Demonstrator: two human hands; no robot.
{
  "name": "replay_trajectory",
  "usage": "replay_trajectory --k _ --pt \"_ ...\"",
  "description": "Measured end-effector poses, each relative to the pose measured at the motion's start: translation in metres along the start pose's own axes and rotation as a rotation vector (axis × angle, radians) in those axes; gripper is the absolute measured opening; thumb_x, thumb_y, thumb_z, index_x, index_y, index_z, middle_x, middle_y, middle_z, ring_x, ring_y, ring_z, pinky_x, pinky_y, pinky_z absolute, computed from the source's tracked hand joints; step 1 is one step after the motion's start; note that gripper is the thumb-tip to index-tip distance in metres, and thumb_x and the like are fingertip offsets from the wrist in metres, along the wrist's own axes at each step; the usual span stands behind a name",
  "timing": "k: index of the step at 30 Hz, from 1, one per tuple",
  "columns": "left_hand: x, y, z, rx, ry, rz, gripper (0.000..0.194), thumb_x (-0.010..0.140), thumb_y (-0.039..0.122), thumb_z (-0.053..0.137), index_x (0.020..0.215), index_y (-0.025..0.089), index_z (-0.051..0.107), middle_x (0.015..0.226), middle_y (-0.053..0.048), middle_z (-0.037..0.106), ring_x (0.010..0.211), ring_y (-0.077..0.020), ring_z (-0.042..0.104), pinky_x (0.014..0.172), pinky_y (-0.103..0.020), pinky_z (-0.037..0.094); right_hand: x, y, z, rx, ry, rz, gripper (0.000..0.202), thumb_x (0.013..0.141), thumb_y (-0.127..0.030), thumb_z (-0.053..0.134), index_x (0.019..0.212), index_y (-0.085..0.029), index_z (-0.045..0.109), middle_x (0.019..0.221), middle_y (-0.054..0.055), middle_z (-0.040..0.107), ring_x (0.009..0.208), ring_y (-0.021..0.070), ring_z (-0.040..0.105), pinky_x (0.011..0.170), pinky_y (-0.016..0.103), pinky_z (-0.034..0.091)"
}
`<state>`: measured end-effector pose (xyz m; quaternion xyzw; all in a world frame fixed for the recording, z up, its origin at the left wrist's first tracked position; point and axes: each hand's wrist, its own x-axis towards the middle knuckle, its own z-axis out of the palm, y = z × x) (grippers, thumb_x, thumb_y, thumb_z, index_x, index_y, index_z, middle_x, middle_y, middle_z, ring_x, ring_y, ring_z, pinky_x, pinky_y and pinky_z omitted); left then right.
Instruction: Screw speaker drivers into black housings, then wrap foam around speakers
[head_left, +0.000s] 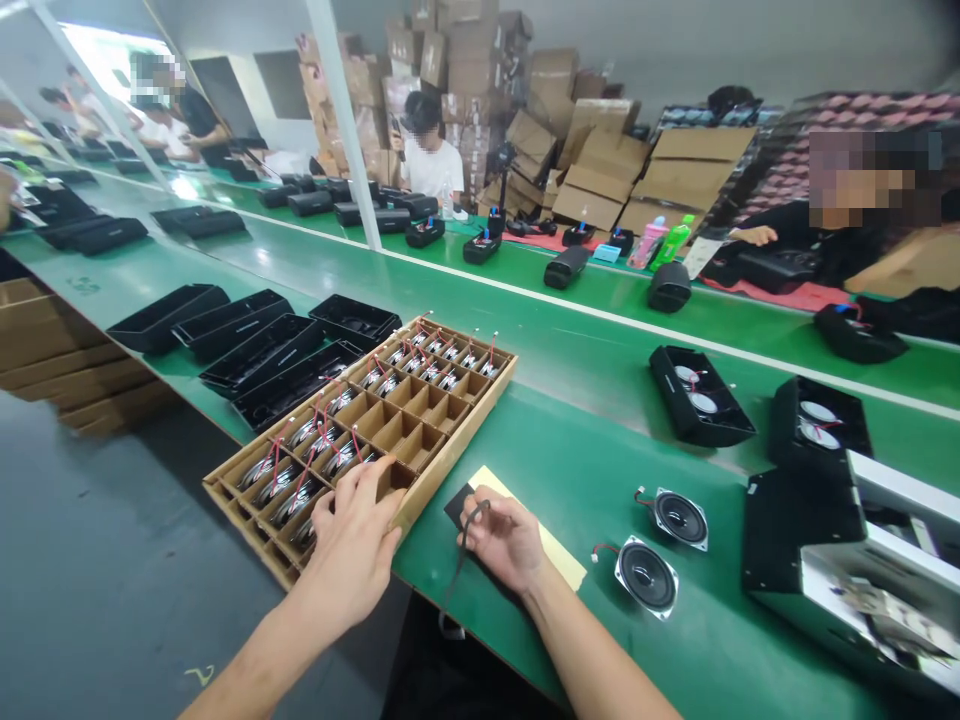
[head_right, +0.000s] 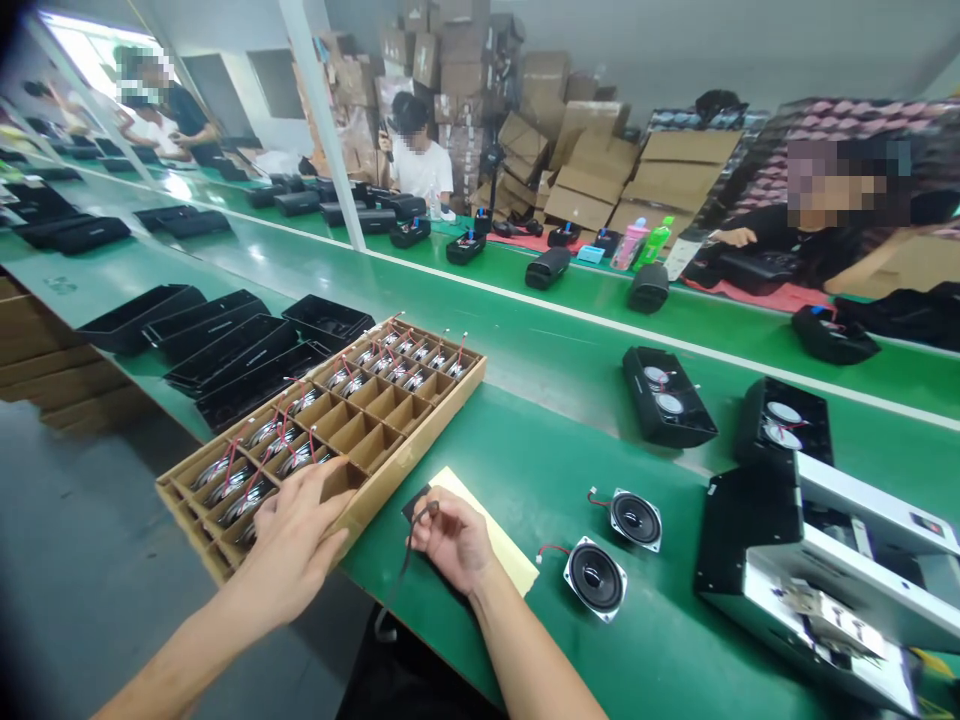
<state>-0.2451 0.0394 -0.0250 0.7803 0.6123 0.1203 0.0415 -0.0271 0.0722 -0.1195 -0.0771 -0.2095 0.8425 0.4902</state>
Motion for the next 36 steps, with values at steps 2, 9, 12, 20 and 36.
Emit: replay_trajectory --k 2,9,12,20,36 --pt "0.0 0.006 0.003 -0.005 0.017 -0.005 0.039 0.086 0.005 0.048 0.113 0.024 0.069 0.158 -0.01 0.041 0.143 -0.0344 0.034 0.103 -0.061 0.04 0.008 0.003 0.0 0.027 -0.06 0.026 0.031 0.099 -0.039 0.067 0.086 -0.013 0.057 0.083 0.0 0.058 0.066 0.0102 0.054 0.067 0.025 0.052" --pt "0.0 0.032 0.016 -0.038 0.047 -0.044 0.043 0.086 0.002 0.044 0.113 0.024 0.069 0.159 -0.007 0.042 0.143 -0.0331 0.035 0.105 -0.063 0.038 0.009 -0.002 0.006 0.093 -0.245 0.075 0.03 0.099 -0.037 0.068 0.086 -0.012 0.057 0.079 -0.001 0.056 0.063 0.0091 0.053 0.062 0.022 0.051" --pt "-0.001 0.034 0.023 -0.042 0.062 -0.052 0.045 0.087 0.002 0.043 0.116 0.025 0.069 0.159 -0.007 0.042 0.144 -0.0336 0.033 0.106 -0.064 0.036 0.006 -0.008 0.006 0.094 -0.27 0.047 0.027 0.099 -0.035 0.068 0.087 -0.012 0.057 0.079 -0.001 0.055 0.063 0.009 0.052 0.062 0.022 0.051" --pt "-0.006 0.045 0.039 -0.095 0.132 -0.071 0.045 0.087 0.004 0.045 0.121 0.023 0.068 0.157 -0.008 0.042 0.144 -0.0319 0.034 0.111 -0.06 0.037 0.001 -0.036 0.008 0.017 -0.171 -0.117 0.023 0.096 -0.029 0.068 0.086 -0.013 0.055 0.082 0.0 0.055 0.069 0.0113 0.056 0.066 0.025 0.054" --pt "-0.004 0.098 -0.016 -0.845 -0.515 0.099 0.046 0.107 0.047 0.034 0.146 0.028 0.049 0.142 -0.007 0.061 0.133 -0.0218 0.054 0.115 -0.037 0.041 -0.049 -0.077 0.059 -0.284 -0.072 -0.298 0.03 0.092 -0.036 0.069 0.083 -0.017 0.047 0.079 0.0 0.053 0.069 0.0151 0.063 0.063 0.024 0.052"
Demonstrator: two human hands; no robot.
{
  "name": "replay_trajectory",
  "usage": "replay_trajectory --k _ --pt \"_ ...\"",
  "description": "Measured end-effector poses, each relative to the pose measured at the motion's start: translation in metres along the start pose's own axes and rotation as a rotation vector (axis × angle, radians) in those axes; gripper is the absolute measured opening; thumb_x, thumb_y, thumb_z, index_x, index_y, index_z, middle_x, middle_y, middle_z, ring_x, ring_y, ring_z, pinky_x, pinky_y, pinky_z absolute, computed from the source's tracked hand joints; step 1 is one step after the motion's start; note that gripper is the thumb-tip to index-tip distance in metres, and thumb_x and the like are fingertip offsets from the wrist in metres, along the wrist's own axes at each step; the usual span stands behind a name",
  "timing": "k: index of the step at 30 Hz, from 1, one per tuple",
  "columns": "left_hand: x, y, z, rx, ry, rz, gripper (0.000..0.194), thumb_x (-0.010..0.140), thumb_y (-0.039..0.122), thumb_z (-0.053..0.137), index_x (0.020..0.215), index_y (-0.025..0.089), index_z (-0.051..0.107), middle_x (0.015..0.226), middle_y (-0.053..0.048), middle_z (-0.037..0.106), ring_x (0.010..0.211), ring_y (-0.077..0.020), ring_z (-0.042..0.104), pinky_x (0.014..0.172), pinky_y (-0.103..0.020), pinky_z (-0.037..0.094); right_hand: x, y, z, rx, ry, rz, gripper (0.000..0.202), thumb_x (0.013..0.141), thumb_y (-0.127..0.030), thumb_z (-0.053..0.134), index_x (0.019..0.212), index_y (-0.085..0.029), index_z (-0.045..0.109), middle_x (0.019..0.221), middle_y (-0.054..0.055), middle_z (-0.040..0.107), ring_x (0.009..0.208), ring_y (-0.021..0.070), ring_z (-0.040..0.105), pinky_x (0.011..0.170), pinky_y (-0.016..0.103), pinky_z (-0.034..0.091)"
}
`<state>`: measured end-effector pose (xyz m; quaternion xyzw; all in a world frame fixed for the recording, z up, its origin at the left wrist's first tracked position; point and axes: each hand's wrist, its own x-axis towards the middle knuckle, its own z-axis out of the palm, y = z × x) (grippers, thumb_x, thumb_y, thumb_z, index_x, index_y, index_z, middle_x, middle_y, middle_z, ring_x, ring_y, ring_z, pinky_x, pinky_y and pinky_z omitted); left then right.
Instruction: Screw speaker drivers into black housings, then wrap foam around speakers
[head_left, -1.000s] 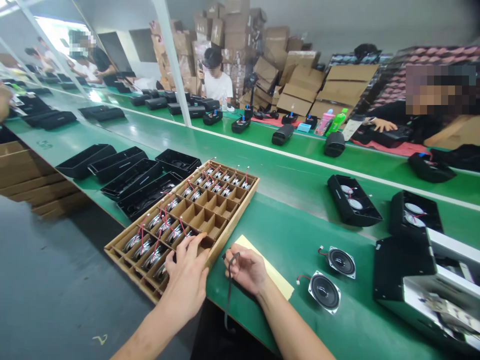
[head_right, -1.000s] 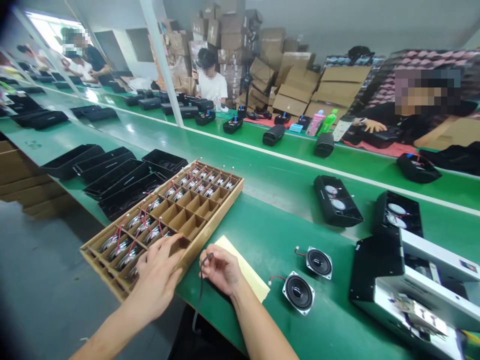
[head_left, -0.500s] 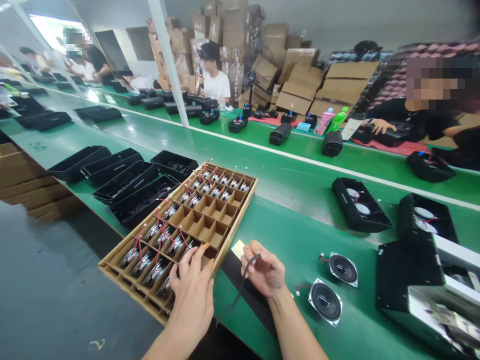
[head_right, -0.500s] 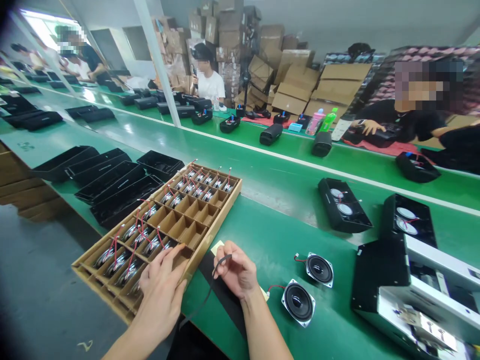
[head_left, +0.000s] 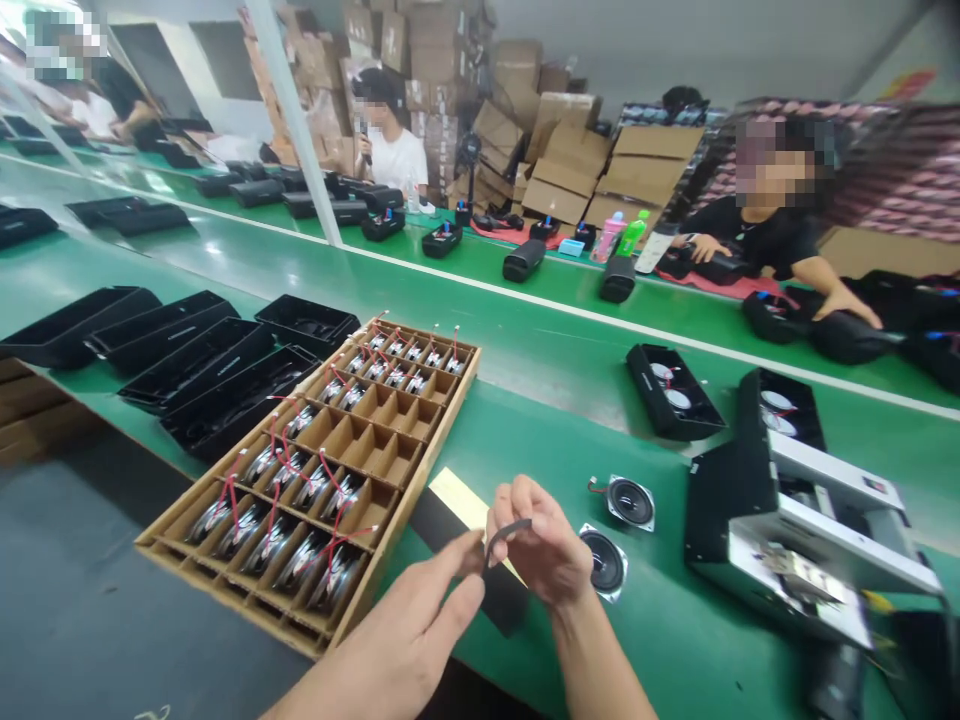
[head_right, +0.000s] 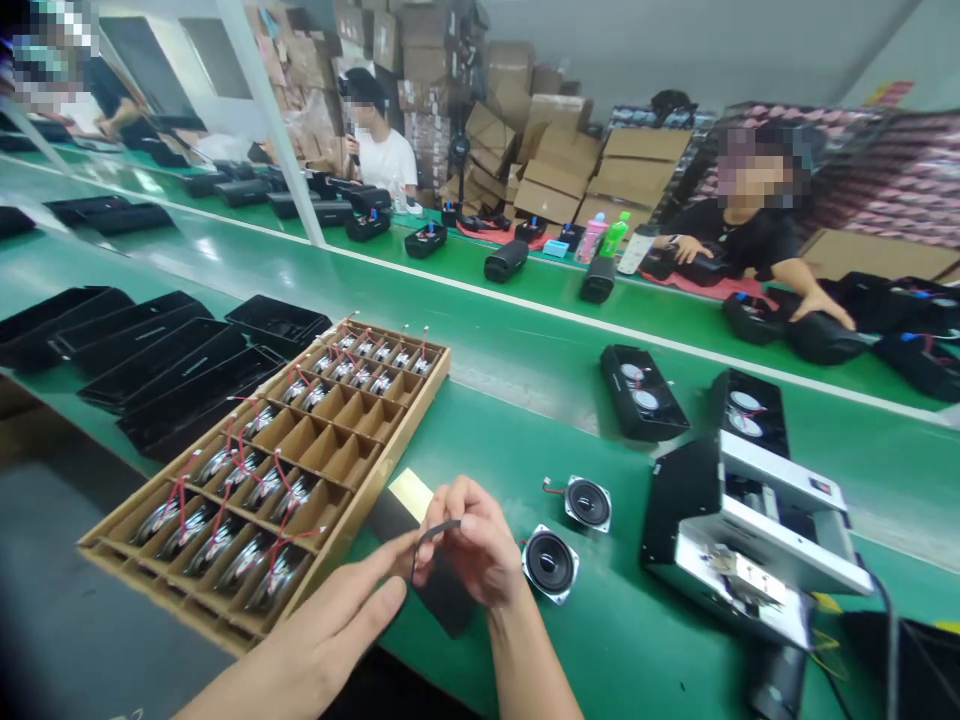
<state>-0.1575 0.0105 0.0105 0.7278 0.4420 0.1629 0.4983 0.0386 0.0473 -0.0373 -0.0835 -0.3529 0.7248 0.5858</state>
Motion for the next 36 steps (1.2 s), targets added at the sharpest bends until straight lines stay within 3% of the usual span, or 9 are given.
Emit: replay_trajectory --k 3,6,12,15,21,26,30,33,36 --pt "0.005 0.016 0.012 -0.325 -0.374 -0.096 0.05 0.103 0.058 0.038 0.126 0.02 0.062 0.1 -0.006 0.073 0.097 -0.0193 0.066 0.095 -0.033 0.051 -0.025 -0.026 0.016 -0.122 0.033 -0.039 0.033 0.093 -0.038 0.069 0.082 -0.017 0.046 0.079 0.001 0.053 0.067 0.0166 0.065 0.063 0.025 0.049" --pt "0.006 0.019 0.023 -0.427 -0.53 -0.146 0.052 0.097 0.062 0.049 0.113 0.015 0.065 0.077 -0.001 0.064 0.071 -0.0139 0.056 0.072 -0.026 0.046 -0.059 -0.054 0.028 -0.255 0.087 -0.064 0.035 0.095 -0.041 0.068 0.081 -0.018 0.046 0.079 0.002 0.053 0.065 0.0188 0.065 0.062 0.028 0.048" --pt "0.017 0.026 0.033 -0.061 -0.413 -0.029 0.042 0.102 0.052 0.043 0.089 0.018 0.065 0.073 0.002 0.06 0.072 -0.0125 0.053 0.071 -0.024 0.038 -0.155 -0.102 0.028 -0.584 0.311 -0.109 0.022 0.1 -0.036 0.062 0.089 -0.019 0.055 0.089 0.008 0.058 0.08 0.0254 0.064 0.074 0.037 0.048" --pt "0.026 0.038 0.039 0.125 -0.409 0.001 0.042 0.104 0.048 0.042 0.084 0.02 0.066 0.078 0.001 0.066 0.08 -0.0143 0.058 0.077 -0.024 0.04 -0.205 -0.119 0.024 -0.933 0.48 0.005 0.023 0.104 -0.039 0.053 0.09 -0.02 0.053 0.094 0.009 0.06 0.089 0.0239 0.059 0.081 0.036 0.048" --pt "0.045 0.058 0.063 0.301 -0.567 0.161 0.034 0.104 0.031 0.039 0.114 0.03 0.072 0.08 0.002 0.071 0.08 -0.0146 0.064 0.079 -0.024 0.043 -0.281 -0.135 0.022 -1.378 0.646 0.247 0.021 0.105 -0.035 0.051 0.091 -0.022 0.058 0.088 0.004 0.059 0.082 0.017 0.06 0.075 0.024 0.049" --pt "0.06 0.062 0.089 0.386 -0.603 0.203 0.032 0.103 0.028 0.039 0.125 0.03 0.062 0.073 0.004 0.068 0.067 -0.0139 0.062 0.065 -0.025 0.039 -0.318 -0.132 0.023 -1.421 0.75 0.345 0.025 0.106 -0.037 0.048 0.089 -0.021 0.057 0.085 0.003 0.06 0.078 0.0164 0.063 0.074 0.023 0.051" --pt "0.064 0.062 0.102 0.335 -0.605 0.192 0.017 0.103 0.027 0.04 0.108 0.025 0.056 0.071 0.006 0.067 0.064 -0.0128 0.06 0.062 -0.025 0.036 -0.343 -0.134 0.021 -1.454 0.82 0.472 0.03 0.105 -0.045 0.047 0.093 -0.022 0.061 0.088 0.004 0.065 0.081 0.0171 0.067 0.075 0.023 0.055" --pt "0.065 0.067 0.108 0.292 -0.633 0.156 0.015 0.102 0.028 0.045 0.092 0.023 0.055 0.071 0.007 0.067 0.061 -0.0107 0.057 0.059 -0.023 0.036 -0.356 -0.143 0.025 -1.707 1.031 0.495 0.036 0.098 -0.056 0.055 0.11 -0.025 0.066 0.094 0.004 0.071 0.08 0.0195 0.071 0.069 0.025 0.058" --pt "0.064 0.077 0.113 0.28 -0.661 0.162 0.016 0.1 0.031 0.049 0.09 0.023 0.059 0.072 0.007 0.069 0.062 -0.01 0.057 0.06 -0.022 0.037 -0.343 -0.149 0.038 -1.99 1.183 0.357 0.039 0.098 -0.057 0.054 0.123 -0.028 0.065 0.102 0.003 0.073 0.076 0.0211 0.072 0.059 0.028 0.056"
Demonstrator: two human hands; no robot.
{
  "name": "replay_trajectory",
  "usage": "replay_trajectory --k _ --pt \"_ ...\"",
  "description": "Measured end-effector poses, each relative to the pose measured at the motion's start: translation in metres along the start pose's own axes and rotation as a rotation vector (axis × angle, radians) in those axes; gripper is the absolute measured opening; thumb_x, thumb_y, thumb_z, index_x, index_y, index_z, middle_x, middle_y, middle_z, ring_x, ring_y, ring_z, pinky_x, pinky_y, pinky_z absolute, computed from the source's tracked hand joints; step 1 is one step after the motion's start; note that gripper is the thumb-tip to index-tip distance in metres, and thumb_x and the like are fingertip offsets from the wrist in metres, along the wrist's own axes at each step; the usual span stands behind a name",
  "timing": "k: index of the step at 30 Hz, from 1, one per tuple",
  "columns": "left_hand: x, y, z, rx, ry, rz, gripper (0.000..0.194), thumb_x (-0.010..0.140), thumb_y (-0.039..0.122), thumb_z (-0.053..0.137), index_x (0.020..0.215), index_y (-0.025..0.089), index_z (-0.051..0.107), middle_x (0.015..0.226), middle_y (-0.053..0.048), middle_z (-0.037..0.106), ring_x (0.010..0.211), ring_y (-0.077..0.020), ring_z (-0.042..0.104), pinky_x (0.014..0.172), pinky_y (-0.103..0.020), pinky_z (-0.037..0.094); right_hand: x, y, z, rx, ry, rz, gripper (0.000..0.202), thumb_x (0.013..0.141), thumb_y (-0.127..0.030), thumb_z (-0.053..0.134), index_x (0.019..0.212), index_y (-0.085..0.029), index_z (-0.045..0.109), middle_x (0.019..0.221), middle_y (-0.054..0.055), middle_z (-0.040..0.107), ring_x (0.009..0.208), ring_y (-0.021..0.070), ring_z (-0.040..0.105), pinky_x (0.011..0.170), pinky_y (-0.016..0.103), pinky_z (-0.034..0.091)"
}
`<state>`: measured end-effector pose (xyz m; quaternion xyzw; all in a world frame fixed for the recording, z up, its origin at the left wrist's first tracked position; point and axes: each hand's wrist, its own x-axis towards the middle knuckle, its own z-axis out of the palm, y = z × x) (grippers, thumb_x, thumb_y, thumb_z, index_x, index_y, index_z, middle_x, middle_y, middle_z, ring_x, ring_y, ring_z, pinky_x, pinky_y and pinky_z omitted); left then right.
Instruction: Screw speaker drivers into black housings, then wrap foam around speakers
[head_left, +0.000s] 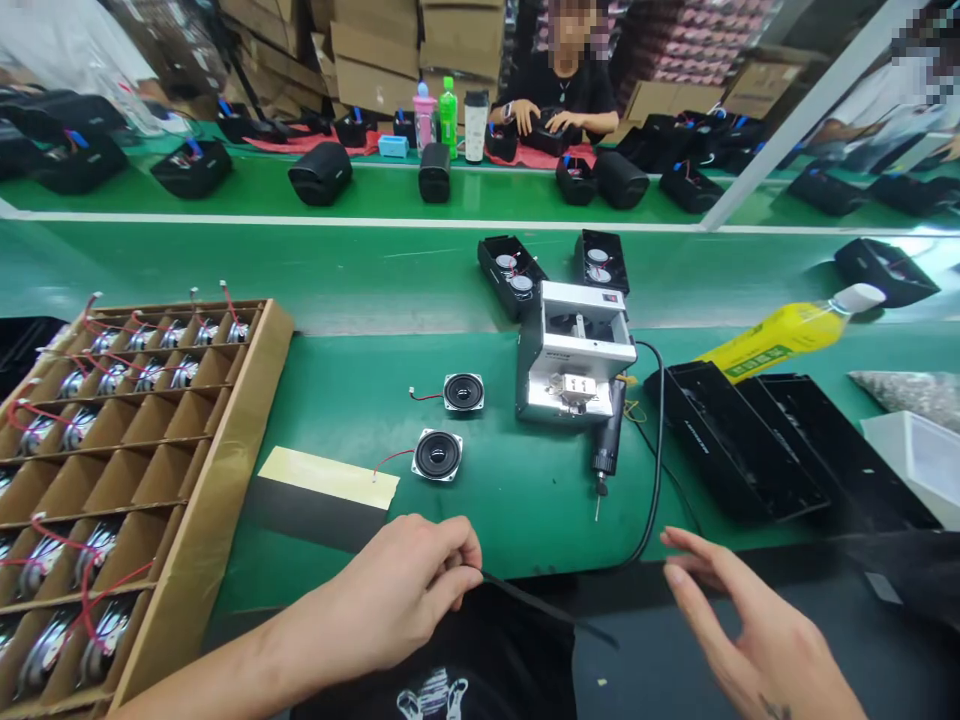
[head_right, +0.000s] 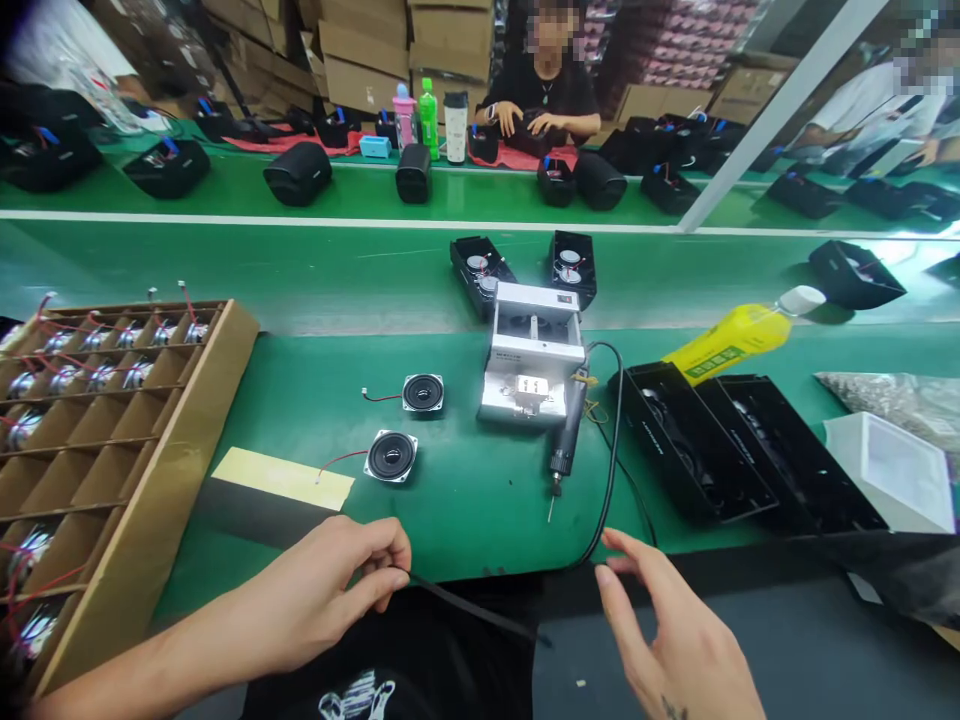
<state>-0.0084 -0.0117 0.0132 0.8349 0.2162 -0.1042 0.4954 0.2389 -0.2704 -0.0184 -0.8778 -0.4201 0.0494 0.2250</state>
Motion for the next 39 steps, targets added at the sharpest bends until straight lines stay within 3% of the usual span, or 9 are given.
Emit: replay_trajectory --k 2,4,9,14,17,20,23,29,39 --pt "0.002 0.007 0.001 0.02 -0.013 0.025 0.017 0.101 0.032 0.05 0.092 0.024 0.062 0.073 0.006 0.069 0.064 -0.0106 0.058 0.061 -0.023 0.037 0.006 -0.029 0.0 0.041 0.03 -0.132 0.032 0.103 -0.047 0.053 0.128 -0.03 0.062 0.12 0.004 0.069 0.096 0.0216 0.072 0.076 0.029 0.058" --pt "0.005 0.012 0.002 0.06 -0.017 0.052 0.017 0.101 0.031 0.049 0.096 0.025 0.064 0.075 0.005 0.069 0.066 -0.0114 0.059 0.062 -0.023 0.037 0.012 -0.063 0.01 0.245 -0.115 -0.316 0.028 0.105 -0.04 0.05 0.13 -0.03 0.06 0.129 0.003 0.065 0.114 0.0208 0.066 0.094 0.03 0.055" --pt "0.008 0.017 0.002 0.133 0.004 0.079 0.023 0.103 0.031 0.045 0.099 0.026 0.067 0.084 0.003 0.072 0.068 -0.013 0.062 0.063 -0.025 0.038 0.018 -0.111 0.054 0.539 -0.511 -0.255 0.023 0.108 -0.043 0.049 0.11 -0.025 0.063 0.099 0.001 0.069 0.084 0.0164 0.067 0.075 0.028 0.052" --pt "0.013 0.013 -0.01 0.202 0.037 0.089 0.023 0.102 0.03 0.047 0.109 0.025 0.068 0.086 0.0 0.074 0.073 -0.0163 0.066 0.066 -0.027 0.044 0.022 -0.108 0.078 0.604 -0.428 -0.217 0.027 0.109 -0.037 0.043 0.098 -0.023 0.063 0.087 0.0 0.063 0.073 0.0147 0.057 0.068 0.029 0.043" --pt "0.025 0.004 -0.028 0.308 0.181 0.066 0.031 0.101 0.029 0.05 0.131 0.023 0.059 0.104 -0.004 0.074 0.093 -0.0208 0.069 0.082 -0.032 0.05 0.031 -0.105 0.08 0.656 -0.378 -0.182 0.025 0.109 -0.037 0.045 0.1 -0.023 0.065 0.09 0.001 0.063 0.078 0.0145 0.058 0.073 0.028 0.043" --pt "0.047 -0.012 -0.047 0.569 0.368 -0.001 0.036 0.1 0.024 0.051 0.136 0.02 0.055 0.135 -0.011 0.063 0.126 -0.0295 0.056 0.101 -0.045 0.046 0.041 -0.105 0.08 0.684 -0.344 -0.137 0.026 0.108 -0.038 0.049 0.101 -0.025 0.069 0.089 0.0 0.064 0.077 0.014 0.058 0.073 0.026 0.042" --pt "0.068 -0.032 -0.056 0.632 0.333 -0.024 0.038 0.095 0.022 0.06 0.133 0.02 0.058 0.138 -0.012 0.06 0.132 -0.0337 0.051 0.103 -0.048 0.045 0.048 -0.106 0.08 0.717 -0.336 -0.098 0.026 0.107 -0.04 0.052 0.102 -0.026 0.074 0.086 0.0 0.063 0.073 0.0135 0.056 0.07 0.026 0.042" --pt "0.07 -0.055 -0.044 0.481 0.282 -0.027 0.029 0.094 0.03 0.064 0.121 0.02 0.066 0.112 -0.009 0.063 0.104 -0.0273 0.064 0.091 -0.041 0.052 0.054 -0.107 0.086 0.793 -0.351 -0.008 0.029 0.104 -0.045 0.054 0.105 -0.022 0.073 0.084 0.001 0.066 0.072 0.0133 0.06 0.064 0.023 0.045" --pt "0.048 -0.046 -0.016 0.046 0.342 -0.033 0.02 0.094 0.029 0.062 0.113 0.025 0.066 0.106 0.001 0.074 0.097 -0.0188 0.069 0.088 -0.031 0.052 0.077 -0.129 0.086 0.75 -0.373 -0.107 0.027 0.102 -0.041 0.057 0.088 -0.021 0.069 0.087 0.001 0.062 0.073 0.0127 0.052 0.063 0.025 0.038"
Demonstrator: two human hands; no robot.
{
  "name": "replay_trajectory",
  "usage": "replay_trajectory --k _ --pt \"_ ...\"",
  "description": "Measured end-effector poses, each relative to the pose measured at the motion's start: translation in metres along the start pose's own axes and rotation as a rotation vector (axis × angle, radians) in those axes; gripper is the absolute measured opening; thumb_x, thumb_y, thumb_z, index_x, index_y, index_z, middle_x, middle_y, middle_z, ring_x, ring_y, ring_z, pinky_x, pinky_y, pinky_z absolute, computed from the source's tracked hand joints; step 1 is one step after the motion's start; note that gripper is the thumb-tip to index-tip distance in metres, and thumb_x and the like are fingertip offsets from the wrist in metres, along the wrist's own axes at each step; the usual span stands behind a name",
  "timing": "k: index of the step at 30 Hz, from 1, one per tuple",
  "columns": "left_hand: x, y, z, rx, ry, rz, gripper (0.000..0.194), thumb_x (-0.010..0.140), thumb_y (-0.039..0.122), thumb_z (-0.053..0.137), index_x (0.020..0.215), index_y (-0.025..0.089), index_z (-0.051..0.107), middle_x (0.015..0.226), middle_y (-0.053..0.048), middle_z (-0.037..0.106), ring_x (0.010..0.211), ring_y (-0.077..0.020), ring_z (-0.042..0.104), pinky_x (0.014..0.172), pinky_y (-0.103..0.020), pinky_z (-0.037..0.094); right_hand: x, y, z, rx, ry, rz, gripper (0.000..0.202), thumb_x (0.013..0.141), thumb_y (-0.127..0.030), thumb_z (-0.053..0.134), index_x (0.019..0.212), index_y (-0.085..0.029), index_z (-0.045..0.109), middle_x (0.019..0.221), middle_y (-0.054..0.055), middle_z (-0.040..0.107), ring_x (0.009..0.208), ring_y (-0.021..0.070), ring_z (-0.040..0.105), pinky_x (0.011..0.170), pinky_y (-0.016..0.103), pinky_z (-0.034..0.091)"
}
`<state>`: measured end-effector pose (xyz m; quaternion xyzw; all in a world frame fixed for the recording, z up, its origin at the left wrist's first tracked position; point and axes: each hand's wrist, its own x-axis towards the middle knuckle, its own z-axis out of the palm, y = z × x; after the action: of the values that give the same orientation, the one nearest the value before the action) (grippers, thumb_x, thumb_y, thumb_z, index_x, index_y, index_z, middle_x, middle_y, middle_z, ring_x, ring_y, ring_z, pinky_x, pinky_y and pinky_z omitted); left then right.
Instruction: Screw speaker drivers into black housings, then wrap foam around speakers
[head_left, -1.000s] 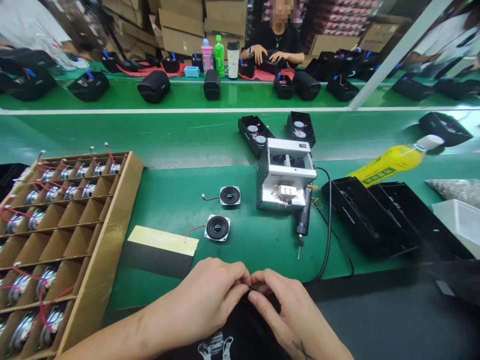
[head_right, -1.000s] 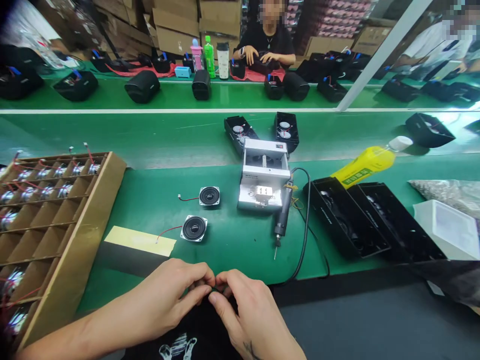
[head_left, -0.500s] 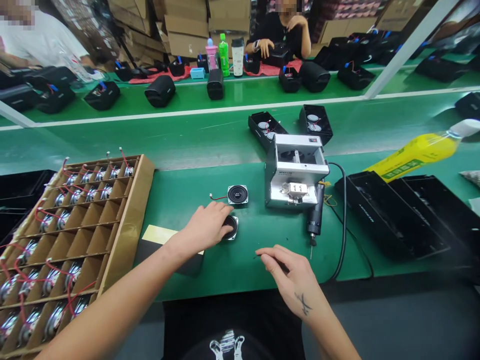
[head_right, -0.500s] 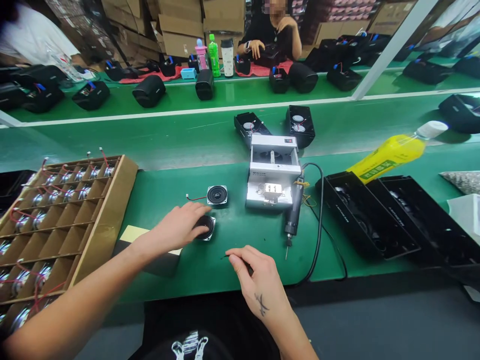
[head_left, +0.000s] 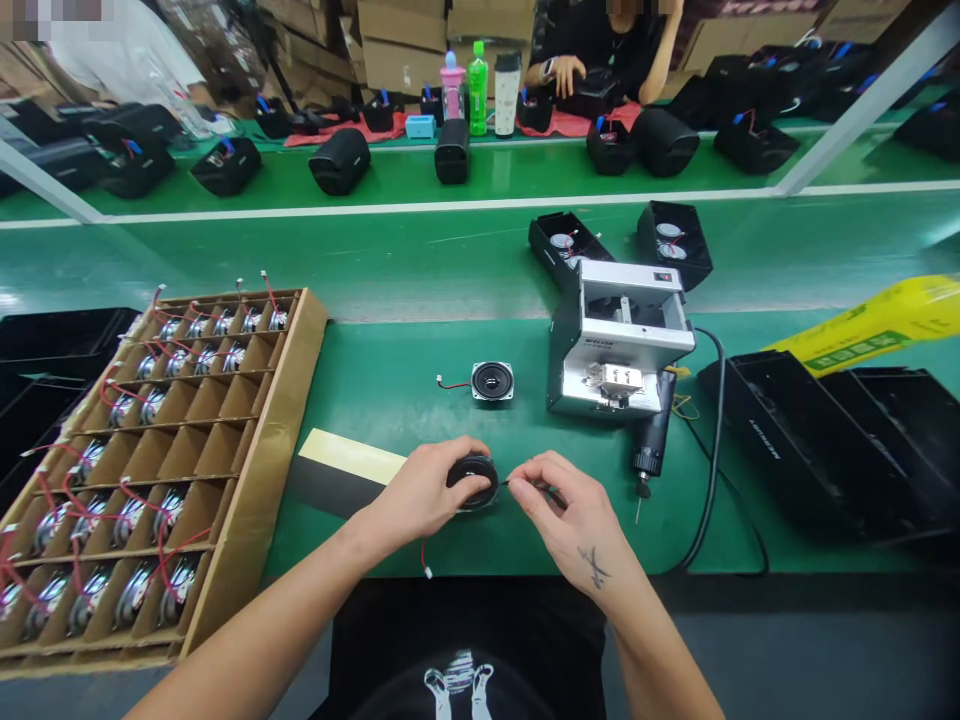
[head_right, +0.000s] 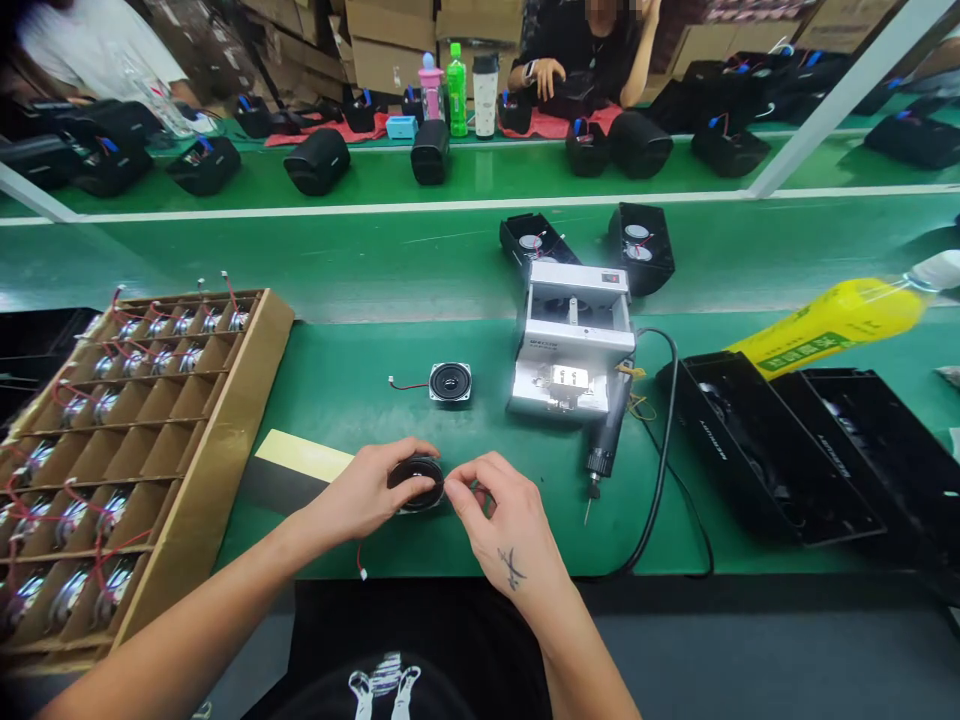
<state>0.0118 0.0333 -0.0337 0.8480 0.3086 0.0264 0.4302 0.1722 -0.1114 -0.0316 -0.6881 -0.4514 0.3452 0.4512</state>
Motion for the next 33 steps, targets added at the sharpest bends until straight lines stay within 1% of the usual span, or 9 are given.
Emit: replay_trajectory --k 2,6,11,14,17,21,25,33 --pt "-0.007 0.004 0.001 -0.087 -0.015 -0.008 0.018 0.094 0.028 0.061 0.11 0.025 0.068 0.107 0.002 0.074 0.097 -0.0167 0.069 0.088 -0.028 0.052 0.002 -0.006 0.002 -0.015 -0.013 -0.011 0.026 0.102 -0.04 0.056 0.087 -0.021 0.069 0.086 0.0 0.062 0.072 0.0125 0.052 0.063 0.025 0.038" --pt "-0.017 0.011 -0.001 -0.195 -0.043 -0.041 0.016 0.092 0.029 0.063 0.104 0.024 0.072 0.101 0.002 0.074 0.094 -0.0166 0.067 0.084 -0.026 0.051 0.004 -0.015 0.006 -0.059 -0.033 -0.007 0.025 0.101 -0.039 0.056 0.087 -0.023 0.069 0.082 -0.003 0.063 0.067 0.0112 0.051 0.063 0.025 0.04" --pt "-0.021 0.017 -0.009 -0.325 -0.187 -0.101 0.017 0.093 0.03 0.06 0.102 0.024 0.072 0.093 0.004 0.072 0.081 -0.0135 0.061 0.072 -0.024 0.047 0.013 -0.024 0.005 -0.181 -0.078 0.013 0.02 0.097 -0.036 0.059 0.085 -0.023 0.069 0.079 -0.004 0.065 0.066 0.0115 0.052 0.062 0.026 0.038" --pt "-0.022 0.018 -0.012 -0.328 -0.231 -0.125 0.017 0.093 0.03 0.057 0.1 0.023 0.071 0.087 0.005 0.069 0.073 -0.0116 0.054 0.066 -0.023 0.043 0.018 -0.029 0.003 -0.243 -0.119 0.025 0.019 0.095 -0.033 0.059 0.083 -0.023 0.068 0.079 -0.005 0.066 0.068 0.0119 0.055 0.063 0.026 0.038" --pt "-0.022 0.019 -0.014 -0.338 -0.245 -0.131 0.017 0.094 0.031 0.057 0.099 0.022 0.07 0.085 0.005 0.067 0.071 -0.0108 0.052 0.065 -0.023 0.041 0.022 -0.033 0.002 -0.284 -0.157 0.031 0.016 0.093 -0.031 0.059 0.082 -0.023 0.067 0.08 -0.006 0.067 0.07 0.0116 0.057 0.064 0.025 0.038" --pt "-0.021 0.019 -0.014 -0.323 -0.239 -0.11 0.016 0.093 0.029 0.057 0.098 0.022 0.07 0.084 0.006 0.066 0.074 -0.0108 0.054 0.067 -0.022 0.041 0.024 -0.035 0.001 -0.318 -0.194 0.041 0.014 0.092 -0.029 0.06 0.081 -0.024 0.067 0.08 -0.007 0.067 0.071 0.0114 0.057 0.063 0.025 0.038" --pt "-0.022 0.02 -0.014 -0.296 -0.232 -0.095 0.014 0.093 0.027 0.057 0.095 0.022 0.069 0.081 0.006 0.065 0.073 -0.0102 0.054 0.066 -0.022 0.039 0.024 -0.036 0.001 -0.341 -0.191 0.058 0.013 0.09 -0.029 0.061 0.08 -0.024 0.067 0.077 -0.008 0.066 0.069 0.0113 0.056 0.062 0.025 0.036" --pt "-0.025 0.027 -0.017 -0.272 -0.257 -0.097 0.017 0.095 0.03 0.054 0.091 0.021 0.067 0.078 0.005 0.065 0.071 -0.0108 0.056 0.063 -0.022 0.04 0.024 -0.038 0.0 -0.358 -0.215 0.053 0.014 0.09 -0.028 0.061 0.078 -0.024 0.066 0.076 -0.008 0.066 0.068 0.0107 0.057 0.061 0.025 0.036"
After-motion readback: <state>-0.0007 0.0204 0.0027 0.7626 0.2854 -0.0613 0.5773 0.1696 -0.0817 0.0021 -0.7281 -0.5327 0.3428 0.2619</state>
